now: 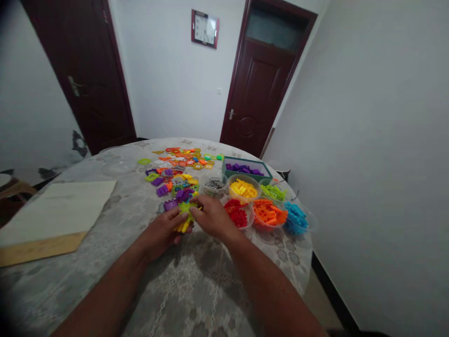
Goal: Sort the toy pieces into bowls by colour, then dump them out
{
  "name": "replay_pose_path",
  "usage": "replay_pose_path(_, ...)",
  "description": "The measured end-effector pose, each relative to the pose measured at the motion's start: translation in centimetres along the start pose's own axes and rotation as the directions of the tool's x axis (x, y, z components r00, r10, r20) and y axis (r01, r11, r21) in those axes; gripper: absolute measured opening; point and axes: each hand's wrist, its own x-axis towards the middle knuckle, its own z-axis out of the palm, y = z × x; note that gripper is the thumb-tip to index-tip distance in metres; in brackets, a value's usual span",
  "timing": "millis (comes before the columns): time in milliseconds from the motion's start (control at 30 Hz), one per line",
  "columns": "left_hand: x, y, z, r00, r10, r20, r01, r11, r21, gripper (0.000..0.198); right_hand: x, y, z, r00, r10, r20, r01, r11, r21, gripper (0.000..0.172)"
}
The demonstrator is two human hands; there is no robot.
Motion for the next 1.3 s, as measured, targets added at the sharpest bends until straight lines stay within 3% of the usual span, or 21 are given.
replay_pose_path(100, 0.0, 0.1, 0.1, 1.000, -0.011, 0.019, 0.010, 0.998, 0.056, 0.044, -0.5, -0.3, 0.7, 0.998, -0.002, -0.057, 0.000, 0.999, -0.033, 0.027)
replay_pose_path(200, -0.1, 0.3, 0.1, 1.000, -0.015, 0.012, 0.014, 0.997, 0.072, 0.041, -0.8, 0.2, -0.6, 0.992, 0.031, -0.121, -0.037, 0.998, -0.050, 0.028)
replay_pose_path(333, -0.4, 0.7, 0.3, 0.998, -0.037, -0.055, 0.037, 0.999, 0.005, 0.041, -1.0, 1.6, -5.1, 0.967, 0.012, -0.254, -0.052, 0.988, -0.148, 0.027)
replay_pose_path(433, -0.5, 1.1, 0.6, 0.995, -0.061, -0.074, 0.060, 0.998, -0.027, 0.052, -0.8, 3.3, -10.1, 0.904, -0.033, -0.427, -0.105, 0.950, -0.295, 0.028)
replay_pose_path(500, -0.6, 1.3, 0.8, 0.996, -0.059, -0.068, 0.058, 0.998, -0.016, 0.060, -0.6, 4.7, -13.4, 0.859, -0.046, -0.510, -0.202, 0.885, -0.420, 0.029)
replay_pose_path(600, -0.5, 1.2, 0.9, 0.996, -0.038, -0.078, 0.040, 0.999, 0.025, 0.063, -0.5, 6.7, -17.2, 0.802, -0.045, -0.596, -0.393, 0.711, -0.583, 0.033)
replay_pose_path(700, -0.2, 0.6, 0.6, 0.995, -0.017, -0.096, 0.022, 0.998, 0.058, 0.048, -0.7, 8.5, -19.2, 0.773, -0.009, -0.634, -0.533, 0.533, -0.657, 0.037)
replay_pose_path(767, 0.0, 0.2, 0.2, 0.996, -0.012, -0.085, 0.018, 0.997, 0.070, 0.040, -1.0, 9.3, -19.5, 0.756, 0.008, -0.655, -0.582, 0.468, -0.665, 0.040)
replay_pose_path(867, 0.2, -0.1, -0.1, 0.997, -0.015, -0.075, 0.022, 0.995, 0.101, 0.039, -1.3, 9.2, -18.4, 0.762, -0.016, -0.647, -0.558, 0.490, -0.669, 0.044)
replay_pose_path(967, 0.0, 0.1, 0.1, 0.997, 0.003, -0.072, 0.008, 0.989, 0.151, 0.037, -1.5, 6.9, -15.2, 0.860, -0.048, -0.507, -0.351, 0.666, -0.658, 0.036)
replay_pose_path(1100, -0.5, 0.8, 0.6, 0.999, 0.045, -0.012, -0.041, 0.972, 0.233, 0.032, -2.4, 1.8, -8.7, 0.978, -0.051, -0.200, -0.040, 0.903, -0.428, 0.024)
replay_pose_path(1200, -0.7, 1.1, 0.5, 0.997, 0.068, 0.036, -0.076, 0.935, 0.347, 0.027, -3.2, -1.0, -4.3, 0.998, -0.047, -0.037, 0.035, 0.966, -0.257, 0.021)
replay_pose_path(1300, -0.6, 1.0, 0.0, 0.996, 0.052, 0.077, -0.081, 0.888, 0.452, 0.026, -3.6, -1.8, -1.9, 1.000, -0.012, 0.022, 0.014, 0.994, -0.111, 0.022)
